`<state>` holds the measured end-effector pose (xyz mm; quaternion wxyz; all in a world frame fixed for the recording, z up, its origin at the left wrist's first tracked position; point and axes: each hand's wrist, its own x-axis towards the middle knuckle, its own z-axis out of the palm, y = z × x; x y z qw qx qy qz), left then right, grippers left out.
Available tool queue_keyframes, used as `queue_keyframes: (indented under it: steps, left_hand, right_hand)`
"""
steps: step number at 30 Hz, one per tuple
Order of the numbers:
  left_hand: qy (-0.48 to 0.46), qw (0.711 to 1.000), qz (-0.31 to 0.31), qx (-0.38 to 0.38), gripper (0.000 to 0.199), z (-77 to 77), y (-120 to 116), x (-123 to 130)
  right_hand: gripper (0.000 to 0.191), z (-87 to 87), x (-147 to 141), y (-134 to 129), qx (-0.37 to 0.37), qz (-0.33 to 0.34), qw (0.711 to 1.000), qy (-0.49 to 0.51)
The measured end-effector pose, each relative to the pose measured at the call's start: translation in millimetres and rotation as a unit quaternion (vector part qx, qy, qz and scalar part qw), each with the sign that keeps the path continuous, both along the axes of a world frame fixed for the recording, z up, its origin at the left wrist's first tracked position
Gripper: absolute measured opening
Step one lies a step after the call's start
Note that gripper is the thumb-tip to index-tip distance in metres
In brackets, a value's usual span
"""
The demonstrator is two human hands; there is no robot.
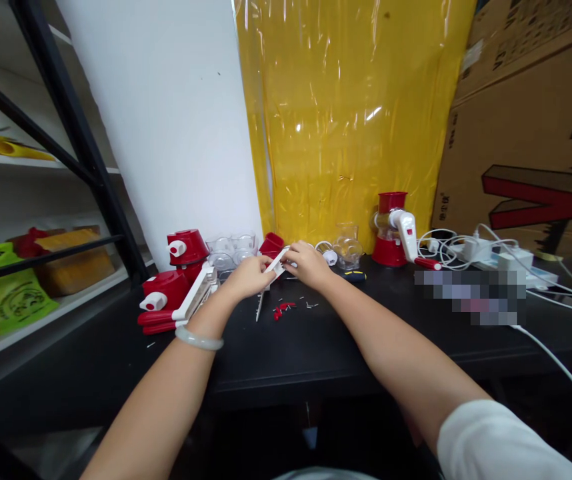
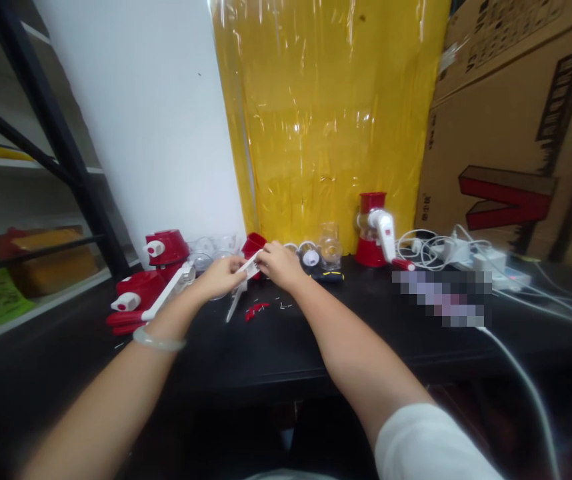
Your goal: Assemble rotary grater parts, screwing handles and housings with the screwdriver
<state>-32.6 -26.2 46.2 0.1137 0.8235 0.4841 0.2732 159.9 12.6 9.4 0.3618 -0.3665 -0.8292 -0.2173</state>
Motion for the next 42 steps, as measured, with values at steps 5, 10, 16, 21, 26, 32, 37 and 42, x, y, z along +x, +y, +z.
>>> queue_keyframes:
  steps: [5, 10, 16, 21, 26, 32, 37, 42]
  left_hand:
    - [0.052, 0.997, 0.010, 0.052, 0.030, 0.2, 0, 0]
    - [0.064, 0.997, 0.005, 0.040, 0.031, 0.8, -2, 0]
    - [0.042, 0.999, -0.008, 0.024, 0.032, 2.1, -2, 0]
    - [-0.002, 0.999, -0.022, -0.028, 0.032, 0.1, 2, -1]
    - [-0.055, 0.992, -0.064, -0.091, 0.036, -1.7, 3, 0]
    - [-0.037, 0.987, -0.069, -0.141, 0.032, 4.3, -4, 2]
    - [-0.030, 0.968, -0.118, -0.219, 0.022, 7.5, -9, 3]
    - [-0.043, 0.953, -0.149, -0.260, 0.018, 5.4, -9, 1]
  right_hand:
    - [0.008, 3.4, 1, -4, -0.016, 0.008, 1.000, 0.006]
    - [0.013, 2.9, 4, -3, -0.050, 0.030, 0.996, 0.065]
    - [0.050, -4.2, 5, 18, -0.190, 0.110, 0.921, 0.322]
    - [0.049, -5.8, 10, 22, -0.398, 0.244, 0.768, 0.438]
    - [0.058, -10.6, 12, 19, -0.494, 0.288, 0.669, 0.475]
    - [0.051, -10.0, 12, 14, -0.524, 0.261, 0.686, 0.433]
    - [0.051, -5.2, 21, 7, -0.575, 0.227, 0.701, 0.356]
    - [0.050, -3.7, 29, 6, -0.650, 0.258, 0.643, 0.314]
